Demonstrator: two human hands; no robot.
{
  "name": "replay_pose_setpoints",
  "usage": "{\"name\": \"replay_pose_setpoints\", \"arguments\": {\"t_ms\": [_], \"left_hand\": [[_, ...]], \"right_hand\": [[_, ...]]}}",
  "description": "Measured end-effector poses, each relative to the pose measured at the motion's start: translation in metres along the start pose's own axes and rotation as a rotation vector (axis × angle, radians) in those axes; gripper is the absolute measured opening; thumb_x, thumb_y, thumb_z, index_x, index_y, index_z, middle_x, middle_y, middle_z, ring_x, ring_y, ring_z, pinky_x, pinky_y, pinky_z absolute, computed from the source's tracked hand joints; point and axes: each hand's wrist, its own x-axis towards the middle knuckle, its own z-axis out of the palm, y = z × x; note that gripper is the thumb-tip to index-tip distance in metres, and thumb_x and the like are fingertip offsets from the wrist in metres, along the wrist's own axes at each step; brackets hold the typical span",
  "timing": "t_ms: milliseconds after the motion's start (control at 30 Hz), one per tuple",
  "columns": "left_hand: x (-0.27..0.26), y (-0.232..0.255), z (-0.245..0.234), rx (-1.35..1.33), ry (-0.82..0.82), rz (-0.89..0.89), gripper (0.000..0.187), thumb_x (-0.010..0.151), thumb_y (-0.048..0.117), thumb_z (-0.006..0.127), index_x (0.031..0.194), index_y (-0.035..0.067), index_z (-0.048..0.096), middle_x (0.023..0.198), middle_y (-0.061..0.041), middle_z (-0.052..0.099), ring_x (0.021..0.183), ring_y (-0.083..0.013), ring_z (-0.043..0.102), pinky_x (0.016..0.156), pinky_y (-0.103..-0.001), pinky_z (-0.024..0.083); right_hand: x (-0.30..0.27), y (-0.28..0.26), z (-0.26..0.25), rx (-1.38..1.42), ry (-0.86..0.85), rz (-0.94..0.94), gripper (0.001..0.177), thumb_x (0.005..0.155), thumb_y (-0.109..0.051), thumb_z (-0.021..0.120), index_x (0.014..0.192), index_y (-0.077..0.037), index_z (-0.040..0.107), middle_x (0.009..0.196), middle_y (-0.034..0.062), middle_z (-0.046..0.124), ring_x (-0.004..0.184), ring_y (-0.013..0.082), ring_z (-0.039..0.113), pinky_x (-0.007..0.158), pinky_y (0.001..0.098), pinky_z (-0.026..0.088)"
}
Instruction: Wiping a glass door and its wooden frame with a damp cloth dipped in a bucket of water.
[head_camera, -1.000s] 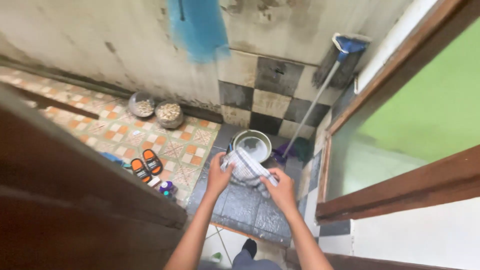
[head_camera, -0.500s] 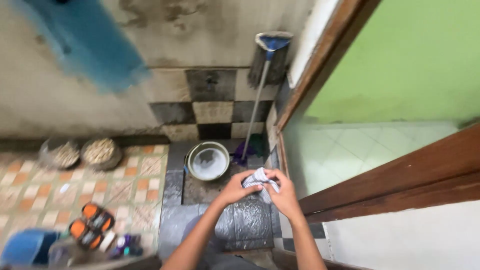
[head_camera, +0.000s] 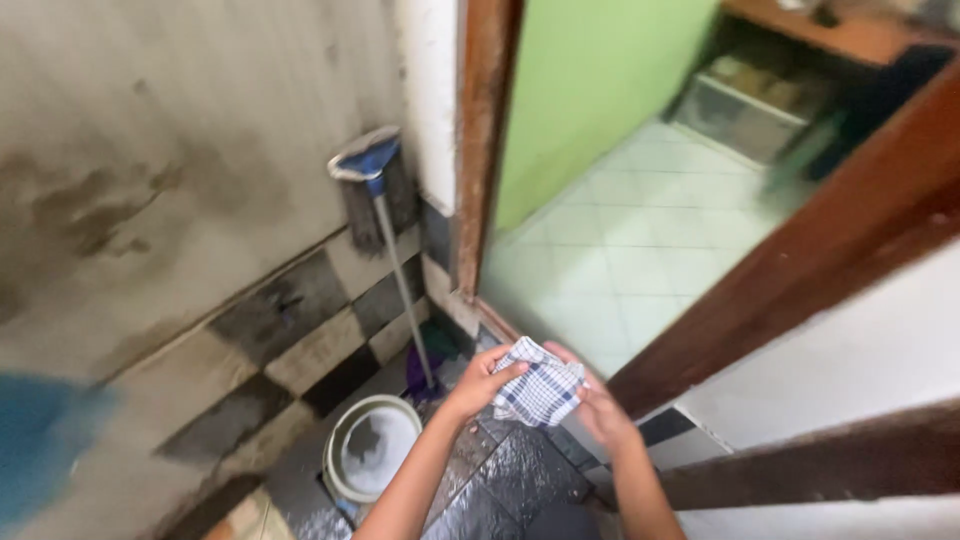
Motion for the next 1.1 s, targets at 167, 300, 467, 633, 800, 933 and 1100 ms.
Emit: {"name": "replay_pose_setpoints", "arguments": {"t_ms": [167, 300, 467, 633, 800, 933, 1100], "left_hand": [[0.046, 0.005, -0.021, 0.237, 0.081, 0.199, 0.029, 0.087, 0.008, 0.082, 0.112, -0.005, 0.076, 0.101, -0.007, 0.078, 0.089, -0.0107, 0.069, 0.080, -0.026, 0.056], [0.076, 0.032, -0.010, 0.292, 0.145, 0.228, 0.035, 0.078, 0.009, 0.086, 0.109, -0.002, 0.073, 0.097, -0.005, 0.075, 0.081, -0.0121, 0.069, 0.073, -0.028, 0.056], [0.109, 0.088, 0.009, 0.535, 0.284, 0.481, 0.029, 0.091, 0.021, 0.078, 0.113, 0.004, 0.072, 0.095, -0.008, 0.079, 0.088, -0.0155, 0.073, 0.083, -0.029, 0.057], [0.147, 0.149, 0.037, 0.745, 0.298, 0.654, 0.039, 0.091, 0.024, 0.075, 0.123, 0.006, 0.065, 0.118, -0.013, 0.068, 0.111, -0.0274, 0.066, 0.093, -0.040, 0.054], [0.198, 0.183, 0.057, 0.906, 0.376, 0.792, 0.050, 0.096, 0.030, 0.069, 0.138, 0.007, 0.056, 0.139, -0.017, 0.055, 0.132, -0.0373, 0.051, 0.111, -0.048, 0.044], [0.241, 0.189, 0.064, 0.957, 0.498, 0.933, 0.059, 0.100, 0.034, 0.065, 0.149, 0.007, 0.046, 0.156, -0.023, 0.039, 0.144, -0.0443, 0.037, 0.117, -0.054, 0.035], [0.266, 0.204, 0.065, 1.021, 0.505, 1.043, 0.067, 0.103, 0.037, 0.062, 0.159, 0.011, 0.036, 0.167, -0.024, 0.025, 0.154, -0.0467, 0.026, 0.122, -0.056, 0.028]], "right_hand": [[0.021, 0.050, 0.038, 0.369, 0.341, -0.139, 0.067, 0.087, -0.026, 0.075, 0.141, 0.004, 0.048, 0.139, 0.0157, 0.061, 0.127, 0.0270, 0.059, 0.109, 0.0423, 0.047], [0.028, 0.007, 0.021, 0.183, 0.665, -0.282, 0.042, 0.093, -0.015, 0.072, 0.128, 0.006, 0.061, 0.120, 0.0152, 0.070, 0.106, 0.0216, 0.067, 0.090, 0.0377, 0.053], [0.007, -0.189, 0.061, -0.971, 1.182, -1.105, 0.046, 0.094, 0.005, 0.064, 0.139, 0.005, 0.051, 0.136, 0.0179, 0.060, 0.127, 0.0265, 0.060, 0.113, 0.0401, 0.049], [0.051, -0.309, -0.010, -1.698, 1.328, -1.231, 0.053, 0.100, 0.007, 0.067, 0.148, -0.007, 0.051, 0.167, 0.0182, 0.042, 0.159, 0.0425, 0.034, 0.132, 0.0521, 0.033], [0.125, -0.321, -0.016, -2.086, 1.231, -0.950, 0.071, 0.094, -0.023, 0.068, 0.159, -0.007, 0.046, 0.169, 0.0190, 0.031, 0.156, 0.0472, 0.019, 0.128, 0.0575, 0.011], [0.151, -0.260, -0.018, -2.100, 0.878, -0.937, 0.074, 0.096, -0.035, 0.068, 0.160, -0.010, 0.043, 0.169, 0.0122, 0.030, 0.157, 0.0383, 0.022, 0.128, 0.0511, 0.009], [0.120, -0.198, -0.066, -2.350, 1.129, -0.784, 0.064, 0.099, -0.018, 0.064, 0.159, -0.018, 0.046, 0.169, 0.0033, 0.034, 0.159, 0.0296, 0.025, 0.130, 0.0453, 0.006]]}}
